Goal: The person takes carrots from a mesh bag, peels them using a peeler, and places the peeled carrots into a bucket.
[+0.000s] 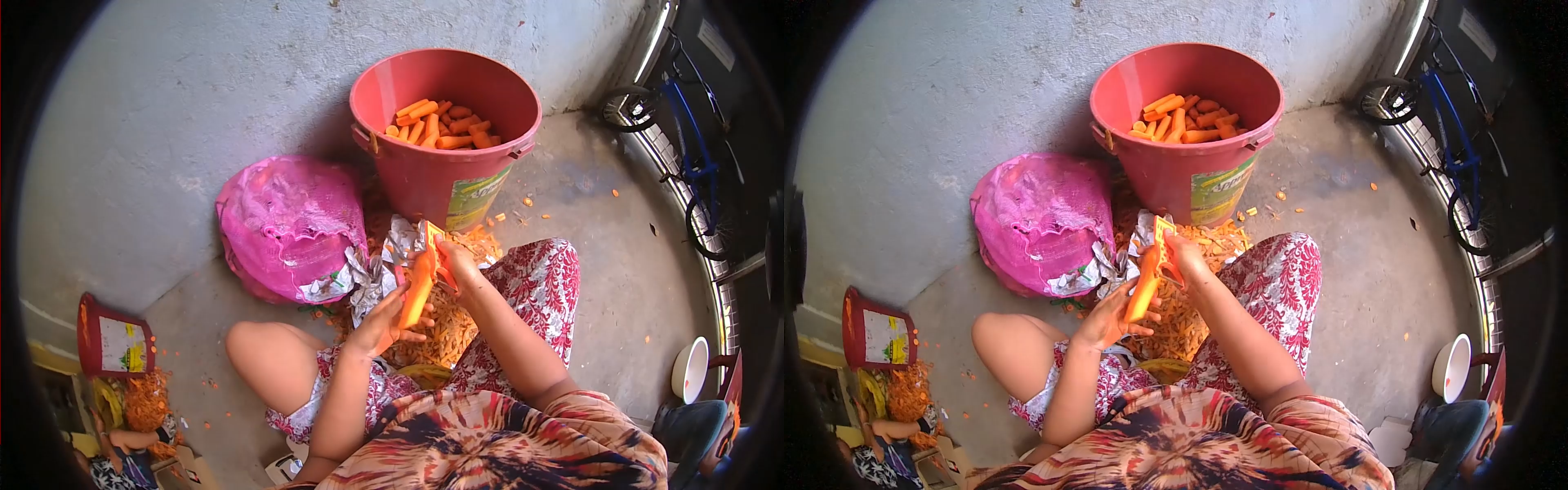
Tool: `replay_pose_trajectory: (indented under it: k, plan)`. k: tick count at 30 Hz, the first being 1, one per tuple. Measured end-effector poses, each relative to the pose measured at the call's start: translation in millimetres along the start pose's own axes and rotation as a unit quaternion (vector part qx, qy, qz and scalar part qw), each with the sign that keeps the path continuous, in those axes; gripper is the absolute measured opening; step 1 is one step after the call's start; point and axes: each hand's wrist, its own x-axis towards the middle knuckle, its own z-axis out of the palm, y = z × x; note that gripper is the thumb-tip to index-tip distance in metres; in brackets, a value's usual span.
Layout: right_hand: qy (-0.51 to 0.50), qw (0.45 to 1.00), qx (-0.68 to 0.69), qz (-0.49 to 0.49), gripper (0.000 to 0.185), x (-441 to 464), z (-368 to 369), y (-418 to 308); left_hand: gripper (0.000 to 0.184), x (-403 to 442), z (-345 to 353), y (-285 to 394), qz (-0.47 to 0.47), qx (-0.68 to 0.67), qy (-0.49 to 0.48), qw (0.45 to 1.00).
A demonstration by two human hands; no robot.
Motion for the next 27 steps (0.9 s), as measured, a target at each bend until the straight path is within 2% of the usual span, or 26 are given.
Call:
replay_pose_trajectory:
  k: [2, 3, 6, 7, 10, 12, 13, 16, 17, 19, 21, 23, 24, 25, 27]
  plan:
    - [-0.052, 0.998, 0.017, 0.007, 0.035, 0, 5, 6, 0.047, 5, -12, -7, -0.072, -0.026, 0.007, 0.997]
    - [-0.078, 0.997, 0.026, 0.011, 0.034, 0, 8, 10, 0.035, 4, -1, -10, -0.082, 0.014, 0.053, 0.995]
    - [-0.068, 0.996, -0.06, -0.027, 0.032, 1, 13, 18, 0.032, 10, -9, -31, -0.076, 0.049, 0.072, 0.993]
    - [-0.047, 0.996, -0.059, -0.041, 0.031, -2, 17, 13, 0.03, 12, -12, -35, -0.063, 0.006, 0.107, 0.992]
    - [0.108, 0.977, -0.047, -0.179, 0.028, 10, 4, 3, 0.03, 17, -19, -42, 0.004, 0.21, 0.156, 0.965]
    - [0.189, 0.931, -0.054, -0.308, 0.025, 19, -7, -6, 0.031, 17, -17, -46, 0.048, 0.247, 0.16, 0.955]
    - [0.205, 0.916, -0.019, -0.344, 0.022, 19, -6, -10, 0.031, 17, -16, -46, 0.069, 0.265, 0.161, 0.948]
    - [0.192, 0.915, -0.067, -0.348, 0.024, 13, -1, -10, 0.032, 14, -5, -38, -0.016, 0.272, 0.201, 0.941]
    - [0.192, 0.922, -0.082, -0.326, 0.023, 9, 3, -8, 0.033, 17, -10, -43, 0.074, 0.39, 0.228, 0.889]
    - [0.182, 0.912, -0.109, -0.351, 0.022, 9, 8, 0, 0.035, 25, -29, -58, 0.243, 0.593, 0.269, 0.719]
    - [0.179, 0.886, -0.185, -0.385, 0.017, 10, 10, 9, 0.036, 28, -36, -63, 0.162, 0.491, 0.295, 0.803]
    - [0.203, 0.852, -0.274, -0.396, 0.013, 9, 11, 18, 0.031, 28, -32, -64, 0.106, 0.393, 0.305, 0.861]
    - [0.214, 0.832, -0.318, -0.402, 0.011, 7, 16, 22, 0.025, 25, -16, -53, 0.09, 0.35, 0.305, 0.881]
    - [0.209, 0.852, -0.294, -0.38, 0.011, -7, 31, 21, 0.019, 23, -8, -47, 0.074, 0.307, 0.305, 0.898]
    - [0.206, 0.773, -0.426, -0.424, 0.014, -16, 36, 29, 0.02, 23, -9, -48, 0.095, 0.351, 0.301, 0.882]
